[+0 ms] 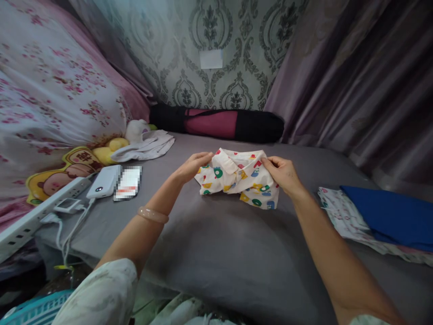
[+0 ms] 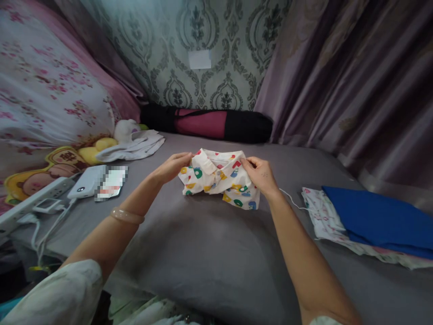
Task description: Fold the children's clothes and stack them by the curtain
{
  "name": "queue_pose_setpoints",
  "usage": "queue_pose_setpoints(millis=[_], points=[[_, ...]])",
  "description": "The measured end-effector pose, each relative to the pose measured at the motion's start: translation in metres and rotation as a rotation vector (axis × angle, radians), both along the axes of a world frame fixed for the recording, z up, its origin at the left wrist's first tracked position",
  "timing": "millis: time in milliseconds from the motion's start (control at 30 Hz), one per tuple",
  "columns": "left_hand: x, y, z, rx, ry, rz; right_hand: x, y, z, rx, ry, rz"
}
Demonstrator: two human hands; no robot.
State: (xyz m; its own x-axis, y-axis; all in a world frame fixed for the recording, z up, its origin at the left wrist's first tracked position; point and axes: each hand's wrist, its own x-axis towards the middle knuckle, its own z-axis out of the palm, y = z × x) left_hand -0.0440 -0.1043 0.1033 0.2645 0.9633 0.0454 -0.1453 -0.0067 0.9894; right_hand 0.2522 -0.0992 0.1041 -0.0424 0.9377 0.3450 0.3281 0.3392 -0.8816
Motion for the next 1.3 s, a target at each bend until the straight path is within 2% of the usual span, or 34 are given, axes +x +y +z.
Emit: queue_pose_setpoints(millis=[100,200,367,533,667,767,833,900,967,1067,1200,1267,1300], points=[[0.001,0.0,-0.004,0.058,0.066,0.032,0.005,0.003,-0.003,0.025,-0.008,-0.038],[0.003,0.001,-0.002,0.109,0.089,0.068,0.009,0.001,0.0,0.029,-0.027,-0.052],[0.007,-0.007,0.019,0.248,0.133,0.157,0.012,-0.009,0.023,0.066,-0.092,-0.04],[0.002,-0.018,0.055,0.45,0.307,0.213,0.017,-0.013,0.059,0.153,-0.211,0.011],[-0.011,-0.021,0.098,0.555,0.465,0.177,0.024,-0.016,0.1,0.104,-0.259,0.146],[-0.024,-0.023,0.132,0.541,0.61,0.068,0.029,-0.02,0.133,0.038,-0.319,0.177],[-0.033,-0.021,0.15,0.494,0.683,0.003,0.032,-0.02,0.153,0.019,-0.358,0.173],[-0.039,-0.016,0.162,0.499,0.751,0.027,0.035,-0.017,0.169,0.001,-0.389,0.178],[-0.04,-0.01,0.17,0.583,0.816,0.139,0.038,-0.012,0.182,-0.006,-0.42,0.169],[-0.033,-0.003,0.181,0.81,0.879,0.408,0.04,-0.003,0.202,0.083,-0.494,0.066],[-0.019,0.001,0.2,1.117,0.887,0.824,0.037,0.001,0.222,0.463,-0.618,-0.237],[-0.015,0.007,0.204,1.145,0.941,0.909,0.033,0.003,0.222,0.634,-0.7,-0.394],[-0.013,0.011,0.204,1.122,1.0,0.891,0.03,0.004,0.22,0.673,-0.753,-0.443]])
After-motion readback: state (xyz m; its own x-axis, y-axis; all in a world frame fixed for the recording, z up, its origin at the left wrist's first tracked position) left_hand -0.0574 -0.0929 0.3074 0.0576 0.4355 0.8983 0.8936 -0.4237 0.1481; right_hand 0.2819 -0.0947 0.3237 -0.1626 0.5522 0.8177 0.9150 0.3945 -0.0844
